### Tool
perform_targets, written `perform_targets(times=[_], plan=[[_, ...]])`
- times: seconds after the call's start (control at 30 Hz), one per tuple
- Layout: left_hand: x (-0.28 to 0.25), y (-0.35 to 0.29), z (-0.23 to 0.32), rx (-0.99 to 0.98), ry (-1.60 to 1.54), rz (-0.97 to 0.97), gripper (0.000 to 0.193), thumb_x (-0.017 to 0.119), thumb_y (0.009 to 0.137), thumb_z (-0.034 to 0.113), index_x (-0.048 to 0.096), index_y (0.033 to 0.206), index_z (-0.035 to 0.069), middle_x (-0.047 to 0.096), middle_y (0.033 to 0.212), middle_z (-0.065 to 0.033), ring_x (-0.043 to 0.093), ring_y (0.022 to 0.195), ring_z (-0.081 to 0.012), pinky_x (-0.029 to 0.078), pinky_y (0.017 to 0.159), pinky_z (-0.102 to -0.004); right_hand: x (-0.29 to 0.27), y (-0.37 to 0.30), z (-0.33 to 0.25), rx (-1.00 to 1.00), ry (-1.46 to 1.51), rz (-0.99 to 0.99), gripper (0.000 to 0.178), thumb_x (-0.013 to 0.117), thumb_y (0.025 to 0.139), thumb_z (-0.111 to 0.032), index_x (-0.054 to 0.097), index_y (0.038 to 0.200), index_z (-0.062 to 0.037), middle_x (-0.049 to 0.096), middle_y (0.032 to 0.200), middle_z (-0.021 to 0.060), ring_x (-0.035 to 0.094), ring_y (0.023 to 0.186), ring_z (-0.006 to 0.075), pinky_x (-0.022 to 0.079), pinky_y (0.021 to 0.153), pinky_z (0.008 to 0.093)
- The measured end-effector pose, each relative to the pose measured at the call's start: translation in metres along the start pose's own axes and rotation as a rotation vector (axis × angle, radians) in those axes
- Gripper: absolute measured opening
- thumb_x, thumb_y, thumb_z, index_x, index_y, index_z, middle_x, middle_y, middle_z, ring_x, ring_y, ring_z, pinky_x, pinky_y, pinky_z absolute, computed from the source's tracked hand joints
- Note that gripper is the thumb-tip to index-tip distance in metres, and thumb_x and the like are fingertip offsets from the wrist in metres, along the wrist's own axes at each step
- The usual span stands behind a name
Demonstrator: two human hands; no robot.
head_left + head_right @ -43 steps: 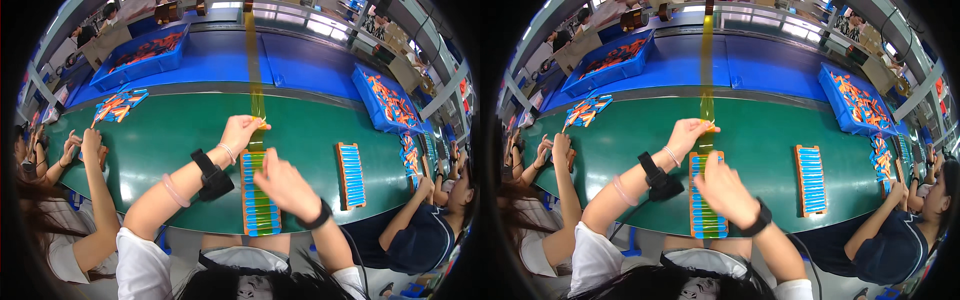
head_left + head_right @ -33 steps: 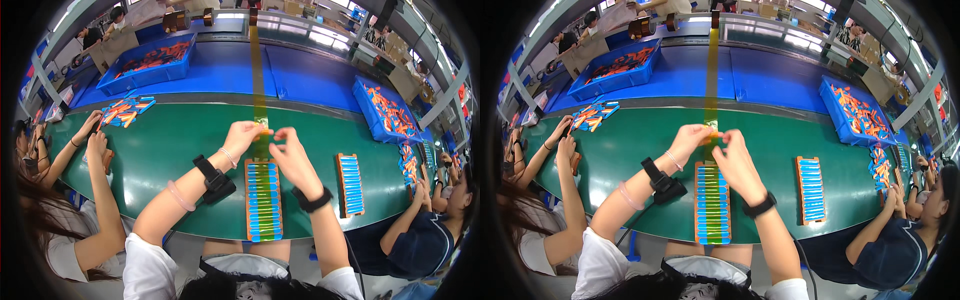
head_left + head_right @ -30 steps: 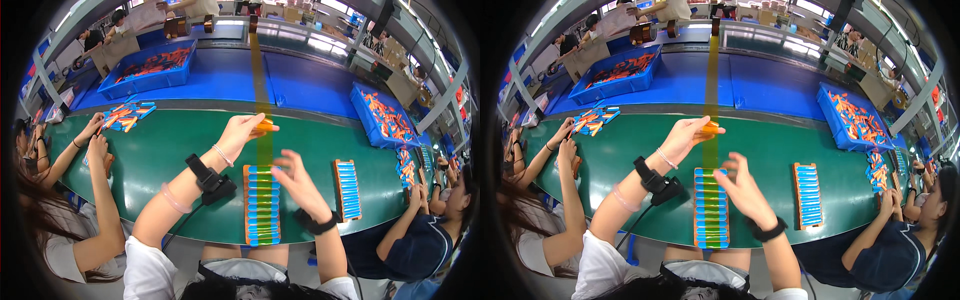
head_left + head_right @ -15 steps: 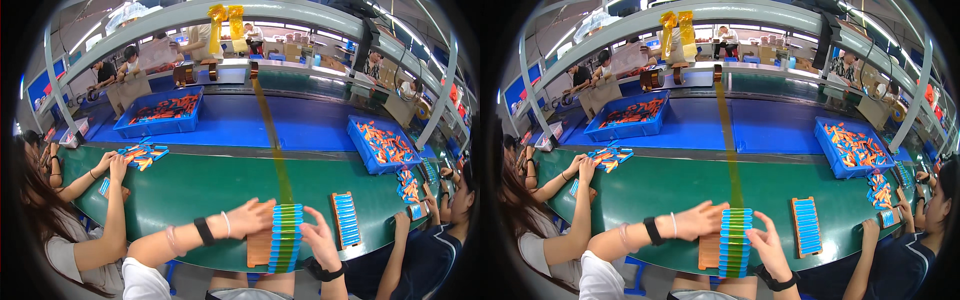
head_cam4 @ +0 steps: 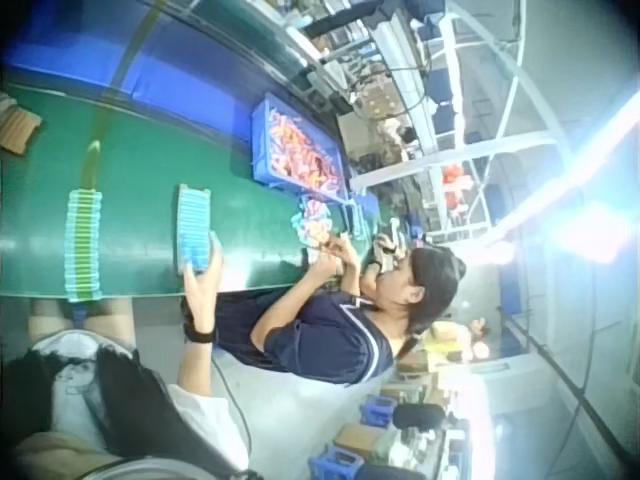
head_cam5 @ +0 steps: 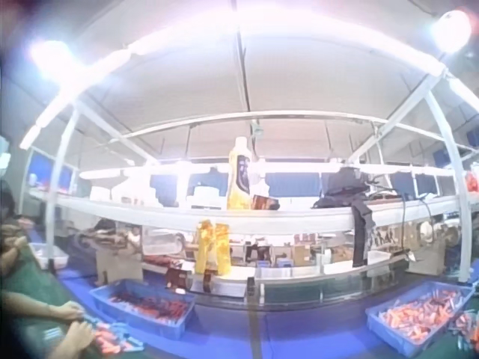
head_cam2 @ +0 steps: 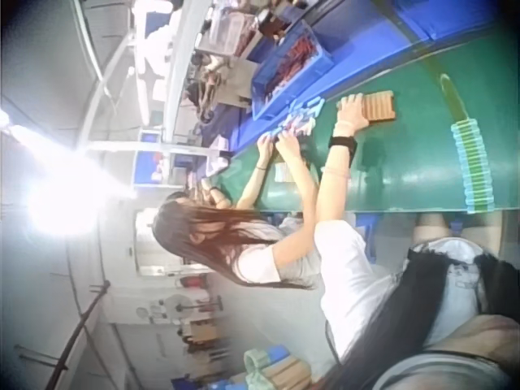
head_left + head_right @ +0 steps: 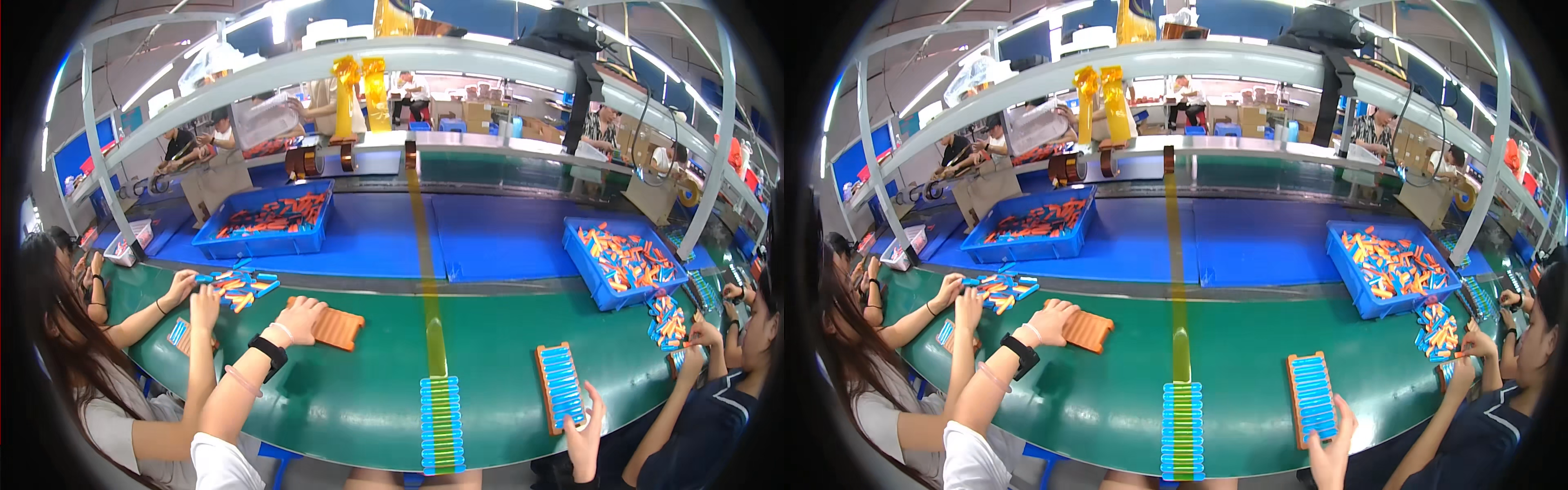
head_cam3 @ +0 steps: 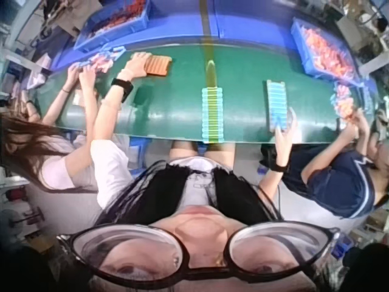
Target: Assembling blue popsicle-stick-like components into a rectangular wooden or plastic tray at a factory assembly line.
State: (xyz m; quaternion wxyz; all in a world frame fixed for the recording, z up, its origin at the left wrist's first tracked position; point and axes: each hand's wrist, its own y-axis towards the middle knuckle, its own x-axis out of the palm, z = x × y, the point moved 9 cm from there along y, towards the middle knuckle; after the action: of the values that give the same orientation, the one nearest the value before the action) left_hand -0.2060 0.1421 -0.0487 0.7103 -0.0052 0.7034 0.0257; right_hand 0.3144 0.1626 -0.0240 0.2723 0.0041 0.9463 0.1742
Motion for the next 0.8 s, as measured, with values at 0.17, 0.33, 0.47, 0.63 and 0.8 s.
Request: perform_targets(times=[0.17, 0.33, 0.47, 0.63, 0.8], plan=[[0.015, 0.010, -0.075, -0.345, 0.018, -0.080, 0.072, 0.066, 0.053, 0.018, 0.039, 0.120, 0.011, 0.043, 0.118, -0.0096, 0.036, 0.114, -0.0284, 0.036, 0.092, -0.0466, -0.030, -0.004, 0.059, 0.038, -0.092, 0.034, 0.072, 0.050, 0.058, 0.003, 0.032, 0.127, -0.0074, 0.040, 0.123, 0.0106, 0.038, 0.107, 0.0211, 0.033, 0.082, 0.0294], [0.004, 0.021, -0.037, -0.336, 0.451, 0.134, 0.055, 0.058, 0.067, 0.019, 0.043, 0.116, 0.000, 0.031, 0.131, -0.0190, 0.022, 0.125, -0.0356, 0.027, 0.093, -0.0548, -0.025, -0.007, 0.074, 0.065, 0.027, -0.215, 0.086, 0.054, 0.054, 0.004, 0.022, 0.133, -0.0065, 0.041, 0.126, 0.0115, 0.039, 0.106, 0.0196, 0.033, 0.081, 0.0284], [0.005, 0.023, 0.085, 0.045, -0.310, 0.311, 0.046, 0.061, 0.063, 0.032, 0.059, 0.086, -0.008, 0.032, 0.121, -0.0333, 0.029, 0.115, -0.0458, 0.025, 0.099, -0.0461, -0.008, -0.002, 0.059, -0.001, 0.097, -0.400, 0.101, 0.076, 0.053, -0.006, 0.017, 0.133, -0.0046, 0.042, 0.125, 0.0136, 0.045, 0.102, 0.0193, 0.035, 0.079, 0.0265], [0.037, 0.017, 0.182, 0.047, -0.545, -0.092, 0.054, 0.059, 0.073, 0.048, 0.059, 0.091, -0.003, 0.015, 0.129, -0.0388, 0.001, 0.127, -0.0452, 0.008, 0.104, -0.0441, 0.003, 0.009, 0.056, 0.052, 0.107, -0.359, 0.099, 0.077, 0.052, -0.003, 0.019, 0.133, -0.0026, 0.045, 0.123, 0.0138, 0.050, 0.094, 0.0158, 0.038, 0.069, 0.0229], [0.031, 0.011, 0.218, 0.205, -1.108, -0.235, 0.021, 0.060, 0.079, 0.023, 0.057, 0.085, 0.004, 0.040, 0.126, -0.0175, 0.037, 0.119, -0.0288, 0.029, 0.098, -0.0402, 0.016, -0.005, 0.050, 0.093, 0.296, -0.280, 0.067, 0.066, 0.068, 0.003, 0.033, 0.126, -0.0038, 0.054, 0.101, 0.0066, 0.048, 0.074, 0.0105, 0.043, 0.065, 0.0231]])
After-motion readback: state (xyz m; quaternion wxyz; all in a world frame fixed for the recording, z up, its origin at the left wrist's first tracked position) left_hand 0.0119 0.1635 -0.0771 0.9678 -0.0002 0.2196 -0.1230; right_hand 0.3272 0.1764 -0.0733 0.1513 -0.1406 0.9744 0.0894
